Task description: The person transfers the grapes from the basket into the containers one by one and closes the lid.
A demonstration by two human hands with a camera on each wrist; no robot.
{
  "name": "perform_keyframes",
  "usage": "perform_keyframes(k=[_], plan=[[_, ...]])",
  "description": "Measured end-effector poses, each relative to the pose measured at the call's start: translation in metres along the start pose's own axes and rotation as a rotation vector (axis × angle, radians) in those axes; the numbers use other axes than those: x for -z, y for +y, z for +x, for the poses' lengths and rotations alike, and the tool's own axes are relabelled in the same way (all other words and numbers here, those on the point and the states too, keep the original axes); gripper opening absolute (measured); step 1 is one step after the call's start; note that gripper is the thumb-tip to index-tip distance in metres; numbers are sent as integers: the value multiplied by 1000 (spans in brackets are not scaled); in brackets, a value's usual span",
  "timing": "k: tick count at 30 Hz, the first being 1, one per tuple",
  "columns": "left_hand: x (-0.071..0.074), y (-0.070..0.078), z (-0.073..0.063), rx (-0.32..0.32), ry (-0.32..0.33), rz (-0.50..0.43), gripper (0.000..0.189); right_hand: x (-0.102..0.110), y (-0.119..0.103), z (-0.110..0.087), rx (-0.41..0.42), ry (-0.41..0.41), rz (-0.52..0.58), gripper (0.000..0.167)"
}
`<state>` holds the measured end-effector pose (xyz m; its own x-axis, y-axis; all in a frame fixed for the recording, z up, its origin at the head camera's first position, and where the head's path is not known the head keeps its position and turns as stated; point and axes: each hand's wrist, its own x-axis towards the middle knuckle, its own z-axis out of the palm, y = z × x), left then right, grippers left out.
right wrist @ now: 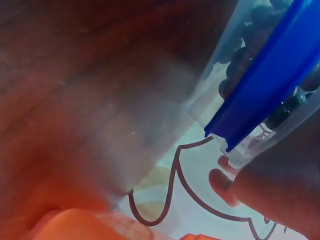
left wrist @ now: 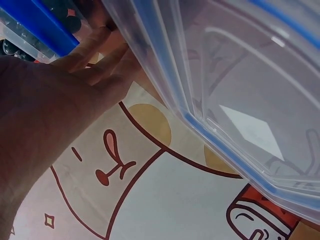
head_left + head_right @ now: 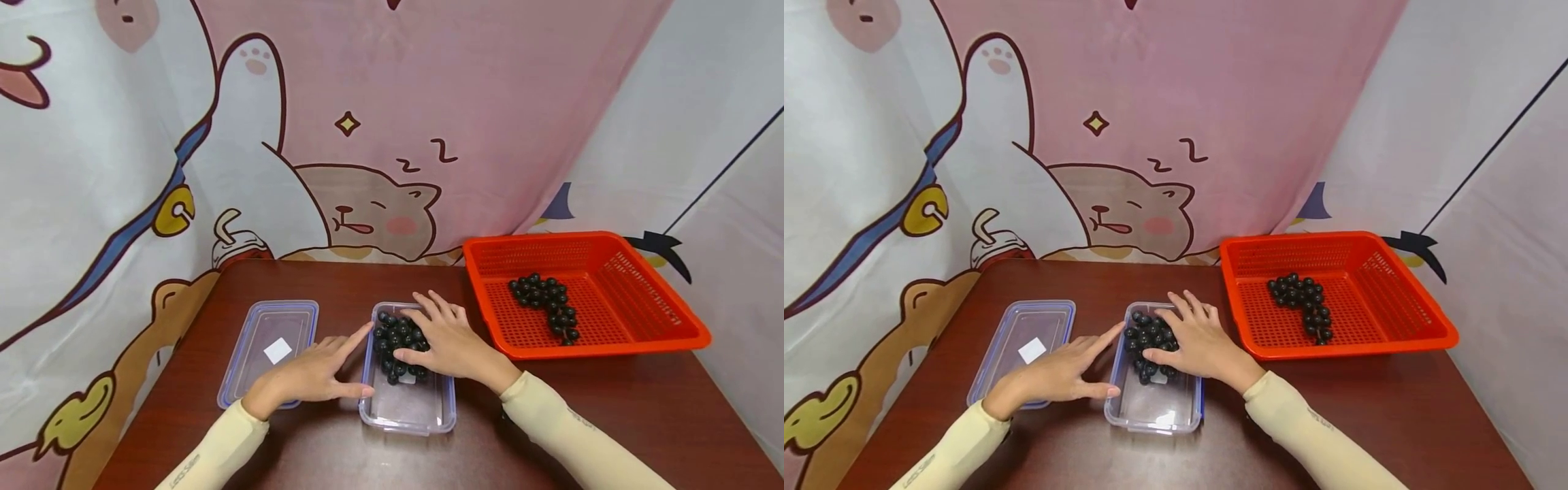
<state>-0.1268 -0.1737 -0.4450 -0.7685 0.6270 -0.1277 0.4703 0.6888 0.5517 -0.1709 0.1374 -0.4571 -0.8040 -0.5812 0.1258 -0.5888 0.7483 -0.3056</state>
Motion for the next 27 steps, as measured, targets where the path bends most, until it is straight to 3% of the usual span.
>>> perform_keyframes(k=[9, 13, 19, 27], plan=[[-1, 0, 0, -18, -2, 29, 109, 3, 4, -7, 80, 39, 62, 104], [-1, -1, 0, -11, 0, 30, 109, 4, 4, -14, 103, 54, 106, 102], [2, 0, -1, -4, -1, 20, 109, 5, 8, -26, 71, 94, 231, 91], [4, 1, 1, -17, 11, 21, 112, 9, 7, -36, 14, 102, 278, 91]])
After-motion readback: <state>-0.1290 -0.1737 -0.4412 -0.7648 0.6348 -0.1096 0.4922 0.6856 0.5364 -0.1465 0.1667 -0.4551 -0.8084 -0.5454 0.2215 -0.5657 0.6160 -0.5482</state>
